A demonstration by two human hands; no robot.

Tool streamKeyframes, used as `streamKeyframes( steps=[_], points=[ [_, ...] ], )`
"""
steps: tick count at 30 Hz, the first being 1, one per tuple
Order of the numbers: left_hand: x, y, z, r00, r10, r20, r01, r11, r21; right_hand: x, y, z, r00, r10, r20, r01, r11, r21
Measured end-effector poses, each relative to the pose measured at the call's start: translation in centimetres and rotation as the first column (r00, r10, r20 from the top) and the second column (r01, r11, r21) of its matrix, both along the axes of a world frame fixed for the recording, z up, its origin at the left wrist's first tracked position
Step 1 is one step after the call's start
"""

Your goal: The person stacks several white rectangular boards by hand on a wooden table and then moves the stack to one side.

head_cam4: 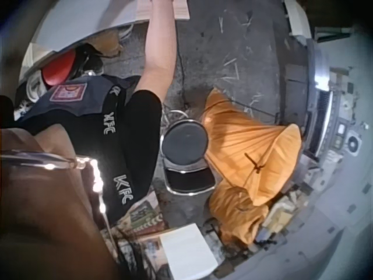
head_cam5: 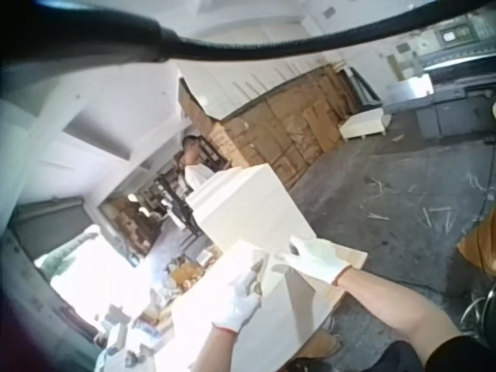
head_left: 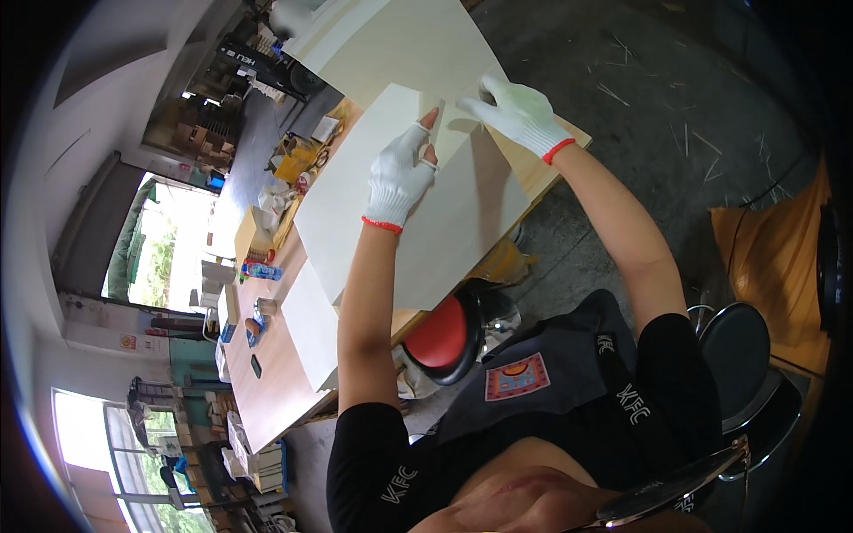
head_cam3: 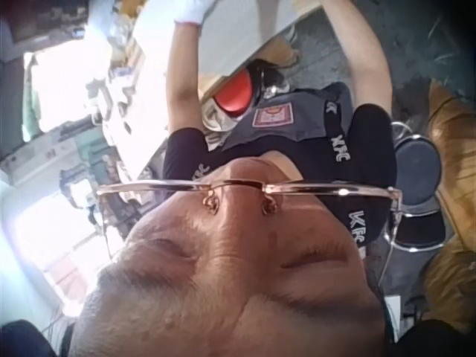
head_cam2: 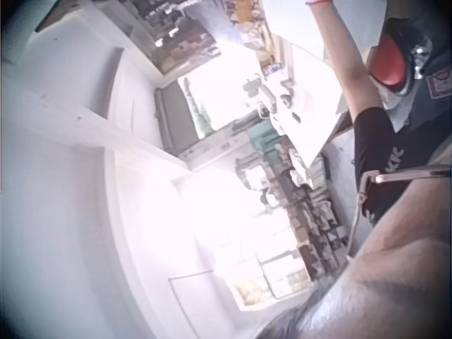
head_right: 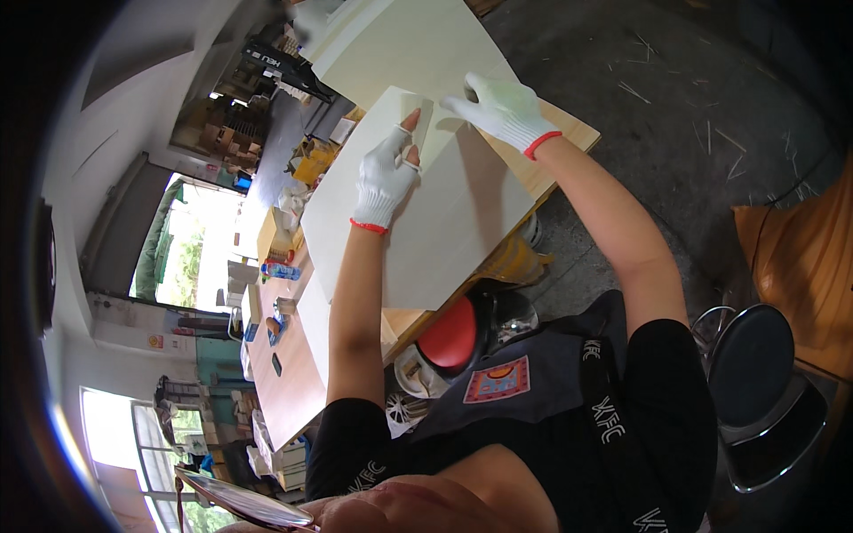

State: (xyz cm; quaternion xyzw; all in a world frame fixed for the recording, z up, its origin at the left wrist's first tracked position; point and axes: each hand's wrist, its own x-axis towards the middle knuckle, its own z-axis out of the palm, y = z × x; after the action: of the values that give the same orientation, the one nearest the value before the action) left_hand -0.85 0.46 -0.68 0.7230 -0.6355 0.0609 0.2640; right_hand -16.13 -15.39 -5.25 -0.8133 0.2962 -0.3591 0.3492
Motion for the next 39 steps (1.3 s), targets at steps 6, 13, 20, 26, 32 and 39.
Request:
streamKeyframes(
  steps=[6,13,20,26,32,39],
  points=[
    [0.2,0.0,0.7,0.995,-0.005,-0.100,0.013,0.997,0.073,0.4,-1.7,0.1,0.973,0.028,-0.228,-0.153,0.819,-0.553],
    [1.2,-0.4,-0.2,0.981,-0.033,-0.189,0.043,0.998,0.048,3.3,-0.2,-0.8,0.981,0.141,0.131,-0.130,0.988,-0.087],
    [0.8,-0.5,0.3,0.967,0.018,-0.253,0.012,0.993,0.114,4.6,-0.1,-3.3,0.971,0.008,0.238,-0.023,0.998,0.058],
    [0.6,-0.5,0.2,0.938,0.077,-0.338,-0.023,0.987,0.162,4.0,0.6,-2.7,0.987,-0.011,0.163,-0.010,0.991,0.131],
    [1.5,-0.5,-0.8,0.964,-0.127,-0.233,0.120,0.992,-0.042,3.4,0.8,-1.8,0.987,0.074,0.140,-0.089,0.990,0.107],
    [1.4,-0.6,-0.3,0.992,-0.014,-0.127,0.027,0.995,0.098,3.7,1.0,-2.3,0.970,0.029,0.243,-0.041,0.998,0.044]
  ],
)
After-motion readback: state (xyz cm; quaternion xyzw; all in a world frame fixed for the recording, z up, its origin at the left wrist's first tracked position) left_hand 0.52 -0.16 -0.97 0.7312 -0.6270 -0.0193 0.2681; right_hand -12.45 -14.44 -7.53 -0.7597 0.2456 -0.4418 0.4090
